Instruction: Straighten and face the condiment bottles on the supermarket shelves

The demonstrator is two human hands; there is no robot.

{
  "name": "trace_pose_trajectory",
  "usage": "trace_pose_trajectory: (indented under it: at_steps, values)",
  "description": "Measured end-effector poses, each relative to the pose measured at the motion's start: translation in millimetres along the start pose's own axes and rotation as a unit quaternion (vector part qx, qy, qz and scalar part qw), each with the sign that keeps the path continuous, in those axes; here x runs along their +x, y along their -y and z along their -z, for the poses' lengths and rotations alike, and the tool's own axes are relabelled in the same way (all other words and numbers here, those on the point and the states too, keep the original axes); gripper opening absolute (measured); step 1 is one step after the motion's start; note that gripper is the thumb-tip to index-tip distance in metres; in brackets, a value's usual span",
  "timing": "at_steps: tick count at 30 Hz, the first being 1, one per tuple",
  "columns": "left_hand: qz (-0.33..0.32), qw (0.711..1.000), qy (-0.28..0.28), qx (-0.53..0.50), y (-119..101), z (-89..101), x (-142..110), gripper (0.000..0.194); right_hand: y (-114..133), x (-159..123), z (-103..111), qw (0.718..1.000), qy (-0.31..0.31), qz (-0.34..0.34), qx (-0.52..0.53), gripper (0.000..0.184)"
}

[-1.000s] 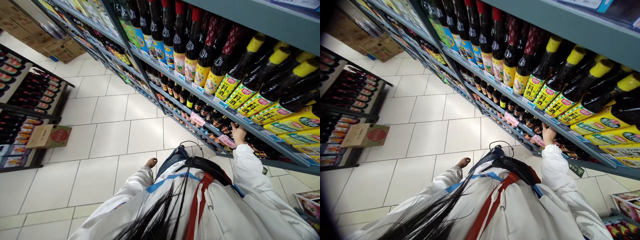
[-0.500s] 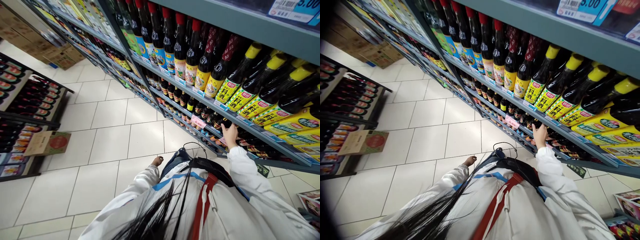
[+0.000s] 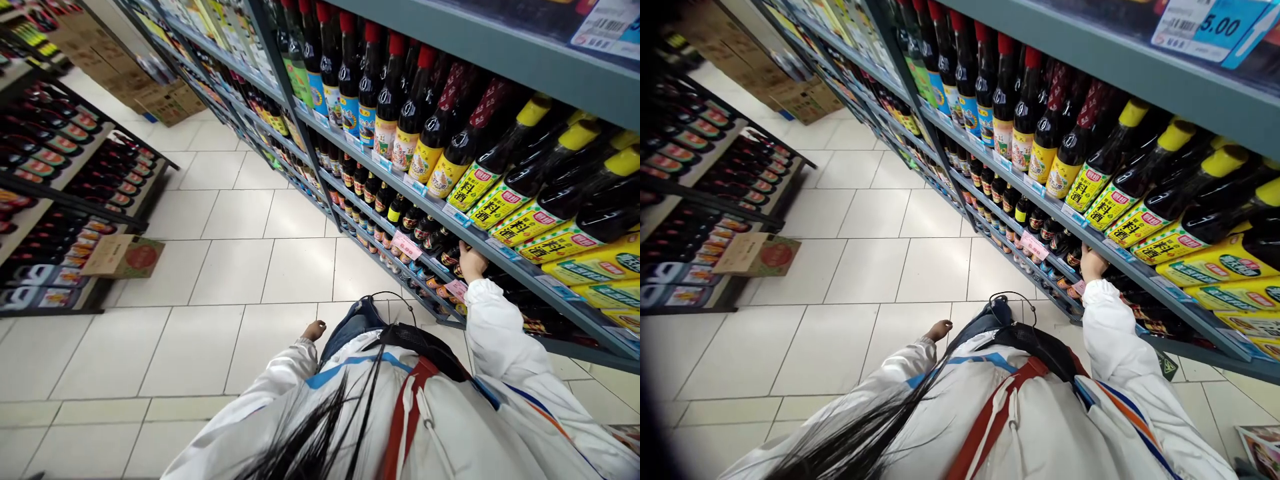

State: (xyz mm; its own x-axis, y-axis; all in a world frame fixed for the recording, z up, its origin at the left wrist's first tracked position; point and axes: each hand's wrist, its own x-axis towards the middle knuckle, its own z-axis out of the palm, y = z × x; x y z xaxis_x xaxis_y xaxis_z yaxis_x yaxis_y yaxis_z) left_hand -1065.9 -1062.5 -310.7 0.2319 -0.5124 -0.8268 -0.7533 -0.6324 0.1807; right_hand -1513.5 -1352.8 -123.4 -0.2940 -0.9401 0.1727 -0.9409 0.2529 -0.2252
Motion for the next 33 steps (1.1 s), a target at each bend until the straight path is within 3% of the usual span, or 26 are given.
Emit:
trace_pose_trajectory:
  at_steps: [3,8,11,14,16,19,21,24,26,29,33]
  values:
    - [0.017,1.000,0.005,-0.002,13,-9.4,-19,0.037,4,-1,1,0.999,0.007,-0.035,-0.011,0.060]
    - [0.021,1.000,-0.001,0.013,20,-12.0,-38,0.037,4,-12,9,0.999,0.024,-0.027,-0.008,0.052]
    - [-0.008,1.000,-0.009,0.025,12,-0.4,-36,0.036,-1,-36,14,0.999,0.032,-0.015,-0.003,0.053]
    - [-0.070,0.996,-0.029,0.038,-12,22.5,-21,0.035,3,-57,17,0.999,0.036,0.001,0.005,0.049]
    - [-0.135,0.988,-0.060,0.043,-44,43.5,-5,0.035,15,-60,15,0.999,0.036,0.015,0.016,0.046]
    - [-0.268,0.954,-0.131,0.041,-121,80.8,19,0.038,45,-45,8,0.999,0.020,0.003,0.024,0.052]
    - [-0.369,0.913,-0.171,0.037,-185,107.2,27,0.032,67,-27,1,0.999,0.008,-0.027,0.020,0.056]
    - [-0.515,0.834,-0.194,0.039,-281,144.5,24,0.045,93,-4,-9,0.996,-0.016,-0.085,0.012,0.060]
    - [-0.580,0.788,-0.203,0.042,-334,165.5,16,0.050,102,6,-15,0.992,-0.035,-0.118,0.009,0.060]
    - [-0.621,0.752,-0.217,0.041,-389,188.3,9,0.047,106,12,-22,0.988,-0.050,-0.147,0.011,0.054]
    - [-0.617,0.755,-0.214,0.057,-431,201.4,12,0.039,98,12,-27,0.985,-0.044,-0.166,0.019,0.048]
